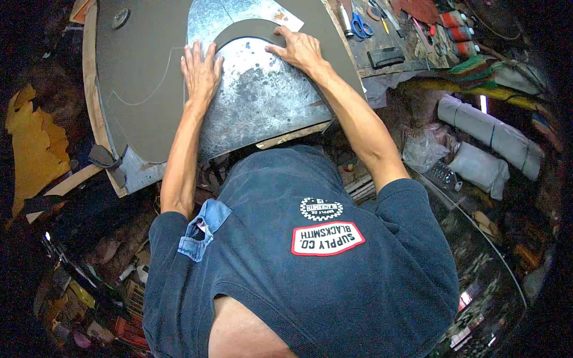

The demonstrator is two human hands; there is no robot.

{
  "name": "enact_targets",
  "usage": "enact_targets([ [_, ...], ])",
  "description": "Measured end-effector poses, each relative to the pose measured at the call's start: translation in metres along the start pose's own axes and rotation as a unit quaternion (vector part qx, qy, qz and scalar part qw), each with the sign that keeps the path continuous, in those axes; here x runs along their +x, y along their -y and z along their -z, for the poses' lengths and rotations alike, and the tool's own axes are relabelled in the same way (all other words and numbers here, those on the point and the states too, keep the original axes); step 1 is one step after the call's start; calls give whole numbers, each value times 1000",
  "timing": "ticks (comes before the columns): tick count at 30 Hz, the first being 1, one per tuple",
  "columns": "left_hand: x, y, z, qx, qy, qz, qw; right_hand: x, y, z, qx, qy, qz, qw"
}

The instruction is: Tracing outlines onto material using a metal stencil and cutting out the pieces using a knife.

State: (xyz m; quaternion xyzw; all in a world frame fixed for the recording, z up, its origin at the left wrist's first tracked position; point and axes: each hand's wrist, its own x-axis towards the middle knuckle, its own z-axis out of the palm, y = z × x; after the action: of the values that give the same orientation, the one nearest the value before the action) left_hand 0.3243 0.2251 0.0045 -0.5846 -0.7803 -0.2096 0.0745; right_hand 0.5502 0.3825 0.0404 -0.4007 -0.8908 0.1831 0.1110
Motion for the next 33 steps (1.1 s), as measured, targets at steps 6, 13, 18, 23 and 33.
enact_targets([
  [6, -74, 13, 56, 60, 56, 127, 989, -3, -30, 33, 232, -70, -155, 958],
  [13, -156, 26, 93, 166, 96, 217, 957, -6, -205, 55, 6, -104, -190, 976],
  [18, -148, 22, 81, 124, 58, 234, 963, -16, -228, 70, -123, -7, -291, 949],
  [23, -143, 20, 84, 99, 60, 243, 963, -8, -193, 72, -160, -123, -243, 949],
  [33, -122, 135, 113, 116, 4, 319, 941, 63, -109, 13, -66, -139, -12, 988],
])
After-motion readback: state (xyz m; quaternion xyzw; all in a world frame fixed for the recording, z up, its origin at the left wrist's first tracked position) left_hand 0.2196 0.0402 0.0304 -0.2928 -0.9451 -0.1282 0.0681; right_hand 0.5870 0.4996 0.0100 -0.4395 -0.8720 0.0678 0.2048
